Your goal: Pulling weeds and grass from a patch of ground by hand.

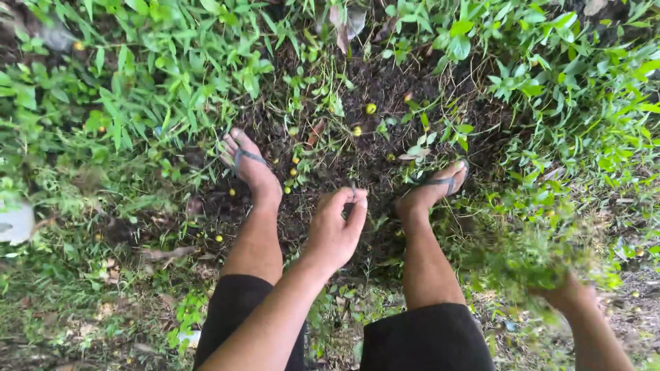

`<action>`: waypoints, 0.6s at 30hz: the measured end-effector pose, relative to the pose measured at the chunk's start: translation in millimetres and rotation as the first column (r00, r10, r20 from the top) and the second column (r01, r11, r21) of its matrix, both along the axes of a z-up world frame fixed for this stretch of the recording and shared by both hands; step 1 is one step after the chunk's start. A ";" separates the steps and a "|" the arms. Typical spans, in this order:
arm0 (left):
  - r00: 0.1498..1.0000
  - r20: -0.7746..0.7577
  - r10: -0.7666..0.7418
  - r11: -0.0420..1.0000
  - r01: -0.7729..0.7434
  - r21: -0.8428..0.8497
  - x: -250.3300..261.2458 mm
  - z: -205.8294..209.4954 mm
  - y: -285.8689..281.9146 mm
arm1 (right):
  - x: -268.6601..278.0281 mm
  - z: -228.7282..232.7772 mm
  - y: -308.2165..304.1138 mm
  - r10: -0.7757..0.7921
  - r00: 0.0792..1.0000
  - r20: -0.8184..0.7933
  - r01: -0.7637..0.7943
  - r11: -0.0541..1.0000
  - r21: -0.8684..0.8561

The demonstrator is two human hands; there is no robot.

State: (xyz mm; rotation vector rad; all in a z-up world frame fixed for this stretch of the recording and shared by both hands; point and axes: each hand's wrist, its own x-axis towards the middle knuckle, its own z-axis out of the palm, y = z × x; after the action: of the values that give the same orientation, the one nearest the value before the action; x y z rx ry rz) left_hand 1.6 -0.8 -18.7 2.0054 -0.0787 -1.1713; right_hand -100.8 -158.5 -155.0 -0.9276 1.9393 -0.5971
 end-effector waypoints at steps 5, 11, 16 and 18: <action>0.999 0.031 0.033 0.999 -0.032 -0.024 3.5 8.5 0.9 | -43.4 -55.8 -11.2 0.033 0.959 -0.282 -0.044 0.999 -0.032; 0.989 0.068 0.131 0.991 -0.130 -0.023 22.1 15.4 5.2 | -68.9 -168.9 -102.3 0.847 -0.051 -0.530 -0.974 0.075 0.214; 0.981 0.090 0.174 0.984 -0.170 -0.051 27.9 23.7 6.0 | -21.8 -240.7 -71.5 0.825 0.503 -0.260 -0.730 0.566 0.382; 0.976 0.103 0.193 0.978 -0.183 -0.103 23.3 25.6 9.0 | -18.6 -242.4 -63.5 0.774 0.583 -0.246 -0.632 0.622 0.462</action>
State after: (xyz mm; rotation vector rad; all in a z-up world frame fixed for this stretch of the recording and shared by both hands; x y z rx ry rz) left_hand 24.9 8.2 6.9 1.9489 0.0007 -0.9191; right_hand -119.4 -222.0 -397.4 -1.5877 1.7086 0.4510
